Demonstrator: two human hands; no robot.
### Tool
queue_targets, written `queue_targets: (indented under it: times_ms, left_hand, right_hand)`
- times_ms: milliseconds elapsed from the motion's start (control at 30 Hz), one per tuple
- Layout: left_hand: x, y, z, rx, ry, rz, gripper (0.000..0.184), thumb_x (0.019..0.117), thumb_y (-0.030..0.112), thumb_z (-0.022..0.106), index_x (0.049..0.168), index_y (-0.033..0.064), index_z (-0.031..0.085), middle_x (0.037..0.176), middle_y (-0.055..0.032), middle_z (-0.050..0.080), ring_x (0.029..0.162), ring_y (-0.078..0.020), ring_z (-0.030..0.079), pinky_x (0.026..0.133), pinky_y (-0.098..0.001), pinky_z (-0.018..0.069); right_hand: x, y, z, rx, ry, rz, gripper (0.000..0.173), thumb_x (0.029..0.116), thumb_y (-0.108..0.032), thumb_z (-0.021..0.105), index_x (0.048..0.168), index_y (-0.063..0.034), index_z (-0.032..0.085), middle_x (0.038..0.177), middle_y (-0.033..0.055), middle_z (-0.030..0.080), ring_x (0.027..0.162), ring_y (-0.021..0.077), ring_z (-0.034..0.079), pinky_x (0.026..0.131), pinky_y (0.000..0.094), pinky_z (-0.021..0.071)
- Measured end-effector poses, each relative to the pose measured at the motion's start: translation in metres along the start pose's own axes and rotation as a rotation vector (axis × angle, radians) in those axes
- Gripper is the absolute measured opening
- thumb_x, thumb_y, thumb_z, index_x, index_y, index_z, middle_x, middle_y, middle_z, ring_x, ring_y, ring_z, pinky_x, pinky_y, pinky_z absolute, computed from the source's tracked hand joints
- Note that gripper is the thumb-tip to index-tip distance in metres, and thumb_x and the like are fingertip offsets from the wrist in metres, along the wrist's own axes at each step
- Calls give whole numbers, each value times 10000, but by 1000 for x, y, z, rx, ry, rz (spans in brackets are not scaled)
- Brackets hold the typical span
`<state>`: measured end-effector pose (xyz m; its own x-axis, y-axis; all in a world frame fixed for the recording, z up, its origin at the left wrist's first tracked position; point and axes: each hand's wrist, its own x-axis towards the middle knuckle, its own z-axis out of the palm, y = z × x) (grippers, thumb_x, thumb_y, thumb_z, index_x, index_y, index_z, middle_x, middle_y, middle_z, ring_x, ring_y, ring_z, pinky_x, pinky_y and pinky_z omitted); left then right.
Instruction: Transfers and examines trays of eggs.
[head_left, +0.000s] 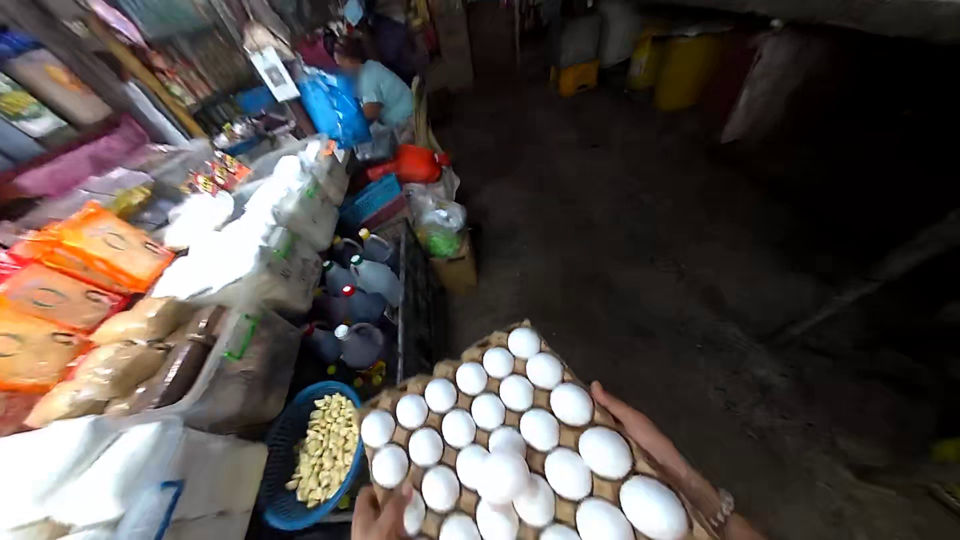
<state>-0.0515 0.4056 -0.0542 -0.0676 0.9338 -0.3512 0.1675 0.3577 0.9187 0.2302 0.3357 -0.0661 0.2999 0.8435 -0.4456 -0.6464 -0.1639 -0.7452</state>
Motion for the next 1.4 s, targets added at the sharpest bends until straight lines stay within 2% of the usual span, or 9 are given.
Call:
queue_targets:
  times_ms: [100, 200, 500, 700, 900, 967, 1100, 1200, 1400]
  left_hand:
    - [66, 36, 63, 21, -30, -6, 296, 927, 87, 594, 1178, -42, 506, 856, -37, 612, 711, -54, 636, 664, -246, 567]
    - [145, 77, 124, -108, -78, 35, 194, 896, 27, 580, 1059, 25, 476, 789, 23, 627, 670, -18, 660, 629, -198, 583]
    - [345, 209, 294, -21, -256, 22, 246, 890, 13, 605, 1099, -12, 478, 820, -21, 639, 698, -54, 671, 656, -237, 592]
    - [492, 273, 440, 36, -288, 13, 238, 892, 2, 627, 1087, -29, 495, 836, -61, 620, 706, -82, 651, 670, -252, 577]
    - [616, 355, 578, -45, -209, 4, 203, 899, -1, 615, 1057, -14, 489, 804, -45, 616, 681, -66, 648, 650, -231, 569]
    - [655, 379, 610, -86, -173, -1, 237, 889, 4, 620, 1087, -19, 492, 827, -49, 627, 699, -71, 657, 661, -236, 577]
    - [743, 416, 665, -144, -76, -30, 250, 882, -1, 628, 1090, -17, 490, 836, -49, 623, 697, -71, 654, 653, -234, 572]
    - [822, 437, 701, -168, -22, -54, 238, 901, 1, 641, 1086, -22, 491, 834, -59, 617, 696, -79, 649, 658, -247, 573]
    - [995, 491, 754, -241, 36, -65, 378, 886, 21, 685, 1197, -68, 489, 944, -118, 624, 785, -121, 646, 711, -286, 564]
  right_hand:
    - [72, -41, -9, -4, 36, -59, 457, 1130, -285, 161, 1220, -136, 583, 995, -80, 732, 936, -37, 686, 847, 176, 578]
    - [154, -83, -11, 138, 1, -115, 515, 1121, -294, 139, 1113, -158, 636, 957, -54, 758, 915, 3, 713, 836, 203, 596]
    - [354, -222, -21, 238, 100, -187, 478, 1113, -300, 184, 1114, -180, 647, 973, -62, 761, 919, -2, 713, 827, 201, 601]
    - [524, -320, -47, 188, 223, -203, 335, 1102, -238, 275, 1165, -168, 597, 968, -91, 744, 906, -32, 700, 815, 165, 587]
    - [705, -460, -64, -36, 257, -172, 259, 1088, -225, 365, 1278, -103, 493, 1035, -68, 659, 925, -63, 640, 809, 124, 540]
    - [763, -501, -61, -130, 223, -148, 318, 1090, -226, 361, 1350, -71, 458, 1108, -54, 621, 982, -76, 605, 851, 111, 505]
    - [892, -562, -47, -263, 145, -123, 336, 1088, -205, 347, 1368, -49, 448, 1163, -40, 611, 1027, -87, 589, 885, 102, 488]
    - [993, -597, -31, -439, 78, -134, 392, 1098, -188, 312, 1408, 32, 409, 1300, 50, 538, 1143, -46, 517, 983, 124, 404]
    - [1195, -665, 33, -540, -11, -126, 476, 1109, -287, 246, 1449, 4, 406, 1334, 23, 558, 1184, -45, 528, 1009, 143, 424]
